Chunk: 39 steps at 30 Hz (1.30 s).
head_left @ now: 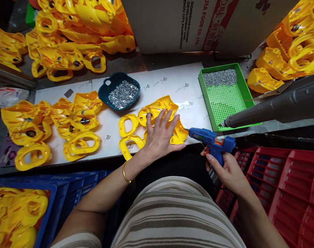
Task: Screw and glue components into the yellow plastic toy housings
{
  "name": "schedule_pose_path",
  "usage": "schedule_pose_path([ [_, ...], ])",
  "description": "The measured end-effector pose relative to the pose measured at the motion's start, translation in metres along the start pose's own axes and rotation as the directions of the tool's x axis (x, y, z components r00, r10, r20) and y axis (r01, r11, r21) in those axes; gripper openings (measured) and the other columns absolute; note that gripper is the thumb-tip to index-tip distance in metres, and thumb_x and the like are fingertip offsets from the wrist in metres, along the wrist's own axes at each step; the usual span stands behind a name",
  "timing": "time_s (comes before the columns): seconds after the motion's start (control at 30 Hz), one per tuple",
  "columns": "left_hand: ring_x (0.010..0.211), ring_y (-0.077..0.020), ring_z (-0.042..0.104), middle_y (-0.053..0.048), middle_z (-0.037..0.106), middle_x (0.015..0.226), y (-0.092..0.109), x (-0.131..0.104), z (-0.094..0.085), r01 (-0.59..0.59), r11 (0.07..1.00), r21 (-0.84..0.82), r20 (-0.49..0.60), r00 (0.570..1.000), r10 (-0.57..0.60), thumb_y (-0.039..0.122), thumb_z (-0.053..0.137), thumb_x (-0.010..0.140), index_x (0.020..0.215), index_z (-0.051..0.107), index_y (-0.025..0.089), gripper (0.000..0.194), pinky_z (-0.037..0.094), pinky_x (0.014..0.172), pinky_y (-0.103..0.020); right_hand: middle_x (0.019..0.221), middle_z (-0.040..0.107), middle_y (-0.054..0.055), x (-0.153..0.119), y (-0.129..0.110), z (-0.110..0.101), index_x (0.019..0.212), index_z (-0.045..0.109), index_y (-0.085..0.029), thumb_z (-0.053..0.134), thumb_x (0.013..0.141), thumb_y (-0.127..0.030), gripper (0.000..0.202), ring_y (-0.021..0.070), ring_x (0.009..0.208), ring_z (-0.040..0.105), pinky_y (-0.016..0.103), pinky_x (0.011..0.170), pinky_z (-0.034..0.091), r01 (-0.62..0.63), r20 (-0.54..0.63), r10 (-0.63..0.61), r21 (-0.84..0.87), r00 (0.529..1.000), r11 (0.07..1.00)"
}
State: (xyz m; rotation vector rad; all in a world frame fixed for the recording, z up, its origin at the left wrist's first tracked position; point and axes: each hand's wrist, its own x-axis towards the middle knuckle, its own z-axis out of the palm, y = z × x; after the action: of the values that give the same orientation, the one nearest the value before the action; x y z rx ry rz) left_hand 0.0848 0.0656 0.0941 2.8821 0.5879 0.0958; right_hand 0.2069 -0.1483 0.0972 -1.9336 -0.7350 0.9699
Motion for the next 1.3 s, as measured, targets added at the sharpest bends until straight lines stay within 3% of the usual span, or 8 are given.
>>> schedule_pose_path([
  [0.27, 0.142, -0.0383, 0.025, -0.016, 0.033, 0.154, 0.003, 0.000, -0.001, 0.009, 1.000, 0.011, 0.014, 1.000, -0.010, 0.066, 0.068, 0.070, 0.146, 0.037, 0.019, 0.095, 0.001, 0.115, -0.061, 0.068, 0.062, 0.002, -0.001, 0.010, 0.000, 0.092, 0.060, -0.017, 0.049, 0.090, -0.051, 0.035, 0.0145, 0.060, 0.057, 0.027, 0.058, 0.048, -0.040, -0.018, 0.039, -0.033, 0.999, 0.999],
  [0.6, 0.143, -0.0367, 0.024, -0.016, 0.030, 0.155, 0.002, 0.000, 0.000, 0.005, 1.000, 0.005, 0.017, 1.000, -0.005, 0.065, 0.068, 0.070, 0.146, 0.036, 0.018, 0.095, -0.002, 0.115, -0.060, 0.061, 0.060, 0.003, -0.001, 0.002, -0.005, 0.082, 0.061, -0.016, 0.048, 0.088, -0.053, 0.040, 0.0139, 0.052, 0.053, 0.026, 0.048, 0.041, -0.045, -0.032, 0.040, -0.177, 0.999, 0.983],
  [0.77, 0.142, -0.0376, 0.024, -0.017, 0.031, 0.154, 0.002, -0.001, 0.000, -0.001, 1.000, -0.013, 0.011, 1.000, 0.001, 0.065, 0.068, 0.071, 0.146, 0.035, 0.019, 0.095, -0.001, 0.114, -0.061, 0.062, 0.058, 0.002, -0.003, -0.002, -0.006, 0.087, 0.059, -0.018, 0.050, 0.088, -0.051, 0.035, 0.0143, 0.053, 0.052, 0.027, 0.050, 0.041, -0.021, -0.035, 0.014, -0.199, 0.999, 0.980],
  [0.93, 0.143, -0.0372, 0.023, -0.017, 0.032, 0.154, -0.001, 0.000, 0.001, 0.007, 0.999, -0.039, 0.010, 1.000, -0.007, 0.065, 0.068, 0.070, 0.147, 0.034, 0.020, 0.095, -0.003, 0.114, -0.060, 0.056, 0.057, 0.000, -0.002, -0.010, -0.011, 0.090, 0.057, -0.017, 0.052, 0.087, -0.053, 0.037, 0.0126, 0.049, 0.051, 0.026, 0.048, 0.040, -0.084, 0.060, 0.081, 0.050, 0.995, 0.995],
  [1.07, 0.144, -0.0366, 0.021, -0.017, 0.029, 0.155, -0.001, -0.002, 0.002, 0.008, 0.998, -0.056, 0.023, 1.000, -0.006, 0.065, 0.068, 0.071, 0.148, 0.032, 0.020, 0.096, -0.004, 0.114, -0.060, 0.051, 0.056, -0.002, -0.003, -0.017, -0.014, 0.094, 0.056, -0.016, 0.051, 0.088, -0.052, 0.037, 0.0070, 0.038, 0.036, 0.021, 0.037, 0.027, -0.176, 0.222, 0.107, 0.320, 0.969, 0.931],
  [1.17, 0.144, -0.0371, 0.020, -0.019, 0.027, 0.156, -0.002, -0.006, -0.001, -0.022, 0.998, -0.065, 0.011, 1.000, 0.023, 0.071, 0.064, 0.070, 0.148, 0.031, 0.019, 0.100, -0.002, 0.114, -0.060, 0.054, 0.057, -0.002, 0.000, -0.020, -0.012, 0.099, 0.056, -0.017, 0.053, 0.088, -0.051, 0.036, 0.0073, 0.038, 0.037, 0.020, 0.036, 0.027, -0.123, 0.127, 0.081, 0.369, 0.989, 0.921],
  [1.3, 0.144, -0.0341, 0.023, -0.016, 0.029, 0.155, -0.017, 0.001, -0.012, 0.030, 0.998, -0.060, -0.109, 0.993, -0.036, 0.068, 0.050, 0.084, 0.146, 0.036, 0.023, 0.078, 0.007, 0.115, -0.057, 0.060, 0.061, 0.002, 0.019, -0.025, -0.005, 0.096, 0.059, -0.015, 0.055, 0.086, -0.052, 0.039, 0.0084, 0.040, 0.044, 0.022, 0.039, 0.033, -0.027, -0.020, 0.031, 0.169, 0.999, 0.985],
])
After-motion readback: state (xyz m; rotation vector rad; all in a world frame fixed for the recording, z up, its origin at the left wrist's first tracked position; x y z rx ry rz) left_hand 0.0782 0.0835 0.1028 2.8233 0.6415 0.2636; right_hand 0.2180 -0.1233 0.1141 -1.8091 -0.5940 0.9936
